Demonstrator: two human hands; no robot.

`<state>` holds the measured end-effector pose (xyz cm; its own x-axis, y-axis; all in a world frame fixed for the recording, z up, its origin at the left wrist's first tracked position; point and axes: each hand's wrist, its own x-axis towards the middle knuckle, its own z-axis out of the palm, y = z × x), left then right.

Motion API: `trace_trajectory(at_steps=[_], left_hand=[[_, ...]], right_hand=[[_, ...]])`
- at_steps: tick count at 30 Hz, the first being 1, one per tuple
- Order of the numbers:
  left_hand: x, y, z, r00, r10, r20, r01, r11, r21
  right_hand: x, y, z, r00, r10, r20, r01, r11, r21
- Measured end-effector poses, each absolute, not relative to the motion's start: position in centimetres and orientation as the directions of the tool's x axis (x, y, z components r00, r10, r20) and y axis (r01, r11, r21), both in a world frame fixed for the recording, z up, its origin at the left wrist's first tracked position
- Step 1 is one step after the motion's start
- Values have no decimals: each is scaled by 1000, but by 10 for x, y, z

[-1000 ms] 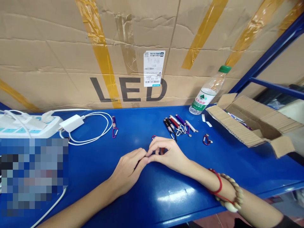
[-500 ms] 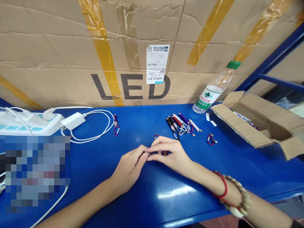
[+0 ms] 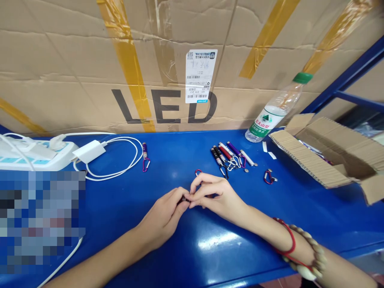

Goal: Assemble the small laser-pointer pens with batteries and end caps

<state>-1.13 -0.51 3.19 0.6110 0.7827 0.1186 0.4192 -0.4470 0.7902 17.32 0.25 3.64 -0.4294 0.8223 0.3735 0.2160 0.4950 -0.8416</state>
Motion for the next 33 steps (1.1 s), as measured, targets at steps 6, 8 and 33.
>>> trace_trajectory(at_steps=[6, 8, 33], left_hand=[[-10, -3, 33, 635, 759, 144, 372, -464, 804], [-10, -2, 33, 647, 748, 146, 361, -470, 805], [-8, 1, 24, 605, 676, 420, 465, -728, 504]], right_hand=[[179, 3, 38, -449, 783, 430, 263, 575, -774], [181, 3, 38, -459, 774, 436, 280, 592, -756], [177, 2, 43, -465, 765, 446, 310, 612, -727]])
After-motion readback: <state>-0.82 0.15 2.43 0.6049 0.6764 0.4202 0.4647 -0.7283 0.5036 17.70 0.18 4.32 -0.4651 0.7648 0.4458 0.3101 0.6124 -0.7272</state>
